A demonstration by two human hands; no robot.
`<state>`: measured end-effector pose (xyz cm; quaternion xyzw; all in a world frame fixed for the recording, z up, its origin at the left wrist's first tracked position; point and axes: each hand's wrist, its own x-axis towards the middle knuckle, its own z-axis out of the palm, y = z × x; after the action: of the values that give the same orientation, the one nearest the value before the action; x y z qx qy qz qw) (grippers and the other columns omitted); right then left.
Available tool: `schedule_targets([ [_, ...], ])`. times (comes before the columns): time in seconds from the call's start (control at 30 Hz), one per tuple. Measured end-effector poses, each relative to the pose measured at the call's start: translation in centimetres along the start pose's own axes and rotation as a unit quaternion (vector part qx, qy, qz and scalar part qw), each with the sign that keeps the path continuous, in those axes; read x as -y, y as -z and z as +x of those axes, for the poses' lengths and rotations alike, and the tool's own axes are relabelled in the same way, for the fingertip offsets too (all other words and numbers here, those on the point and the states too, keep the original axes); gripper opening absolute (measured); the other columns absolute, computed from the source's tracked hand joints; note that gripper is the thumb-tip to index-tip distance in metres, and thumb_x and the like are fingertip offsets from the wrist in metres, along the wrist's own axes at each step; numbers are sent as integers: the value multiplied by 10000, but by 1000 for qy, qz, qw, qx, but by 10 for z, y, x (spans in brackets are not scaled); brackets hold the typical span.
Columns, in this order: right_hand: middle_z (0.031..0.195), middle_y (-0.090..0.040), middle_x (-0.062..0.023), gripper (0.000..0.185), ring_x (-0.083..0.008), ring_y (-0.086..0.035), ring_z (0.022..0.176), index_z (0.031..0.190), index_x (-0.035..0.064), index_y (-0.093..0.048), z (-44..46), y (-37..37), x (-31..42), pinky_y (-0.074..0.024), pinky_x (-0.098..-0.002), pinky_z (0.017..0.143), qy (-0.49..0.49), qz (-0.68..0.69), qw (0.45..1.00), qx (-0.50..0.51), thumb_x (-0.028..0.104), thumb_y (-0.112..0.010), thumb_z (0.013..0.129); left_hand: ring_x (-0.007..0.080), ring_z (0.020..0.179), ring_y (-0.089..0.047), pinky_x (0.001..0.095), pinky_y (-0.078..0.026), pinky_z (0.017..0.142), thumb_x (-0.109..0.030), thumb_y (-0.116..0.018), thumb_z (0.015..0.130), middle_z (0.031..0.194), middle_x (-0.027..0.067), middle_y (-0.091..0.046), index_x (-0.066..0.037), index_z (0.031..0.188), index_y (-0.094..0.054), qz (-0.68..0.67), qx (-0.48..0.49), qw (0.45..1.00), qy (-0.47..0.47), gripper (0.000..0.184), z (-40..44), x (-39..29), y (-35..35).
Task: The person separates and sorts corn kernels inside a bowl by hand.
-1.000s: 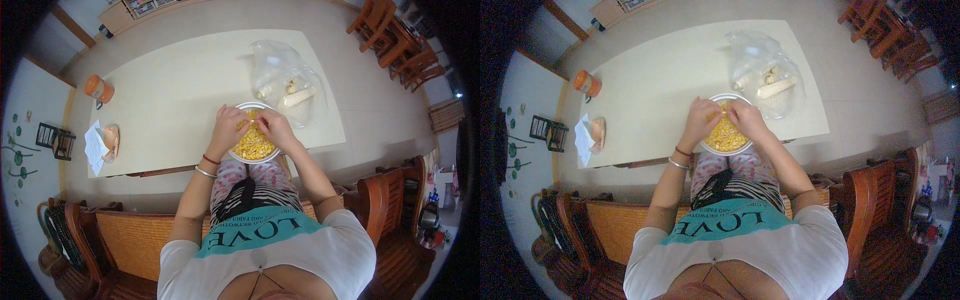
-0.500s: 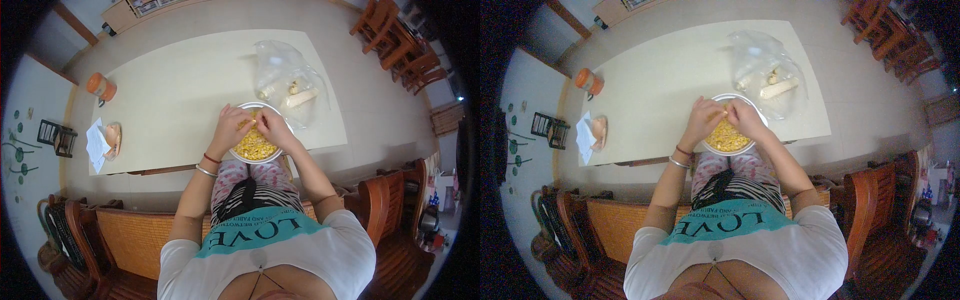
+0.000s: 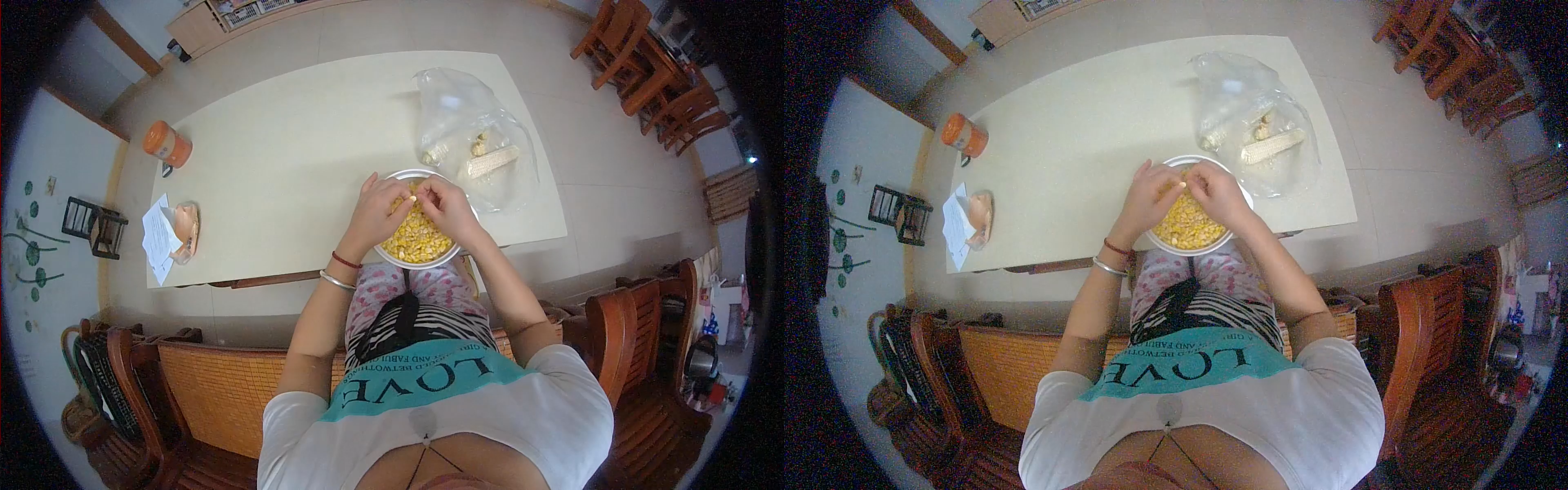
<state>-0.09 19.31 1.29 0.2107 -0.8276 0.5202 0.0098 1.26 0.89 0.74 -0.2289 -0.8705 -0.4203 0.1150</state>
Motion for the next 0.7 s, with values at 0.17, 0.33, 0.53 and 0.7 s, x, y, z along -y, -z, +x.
schedule_targets([
  [0.17,789,-577,-93,60,-198,-572,666,907,16,-589,0,2,10,-457,-293,592,108,-61,992,-21,22,-612,852,263,1048,-559,539,-226,1082,-209,-570,872,1000,67,-613,-94,898,-569,-3,18,1000,7,117,-1,2,0],
  [0.33,830,-604,-129,96,-283,-604,703,915,22,-608,-1,2,11,-483,-347,610,161,-84,983,-26,20,-635,823,264,1061,-556,537,-221,1087,-220,-544,876,1022,64,-620,-81,882,-576,-17,37,999,27,142,1,5,0],
  [0.53,829,-607,-122,110,-288,-603,702,912,30,-614,-1,1,11,-478,-350,603,180,-96,979,-26,4,-638,807,263,1068,-555,542,-220,1087,-209,-537,862,1028,61,-628,-77,869,-598,-35,59,997,39,145,4,10,1],
  [0.7,780,-571,-121,124,-289,-580,675,873,34,-594,0,-1,11,-460,-360,586,209,-109,971,-43,-9,-646,769,259,1067,-555,534,-210,1091,-215,-522,863,1031,61,-629,-80,868,-601,-32,67,996,39,156,3,8,2],
])
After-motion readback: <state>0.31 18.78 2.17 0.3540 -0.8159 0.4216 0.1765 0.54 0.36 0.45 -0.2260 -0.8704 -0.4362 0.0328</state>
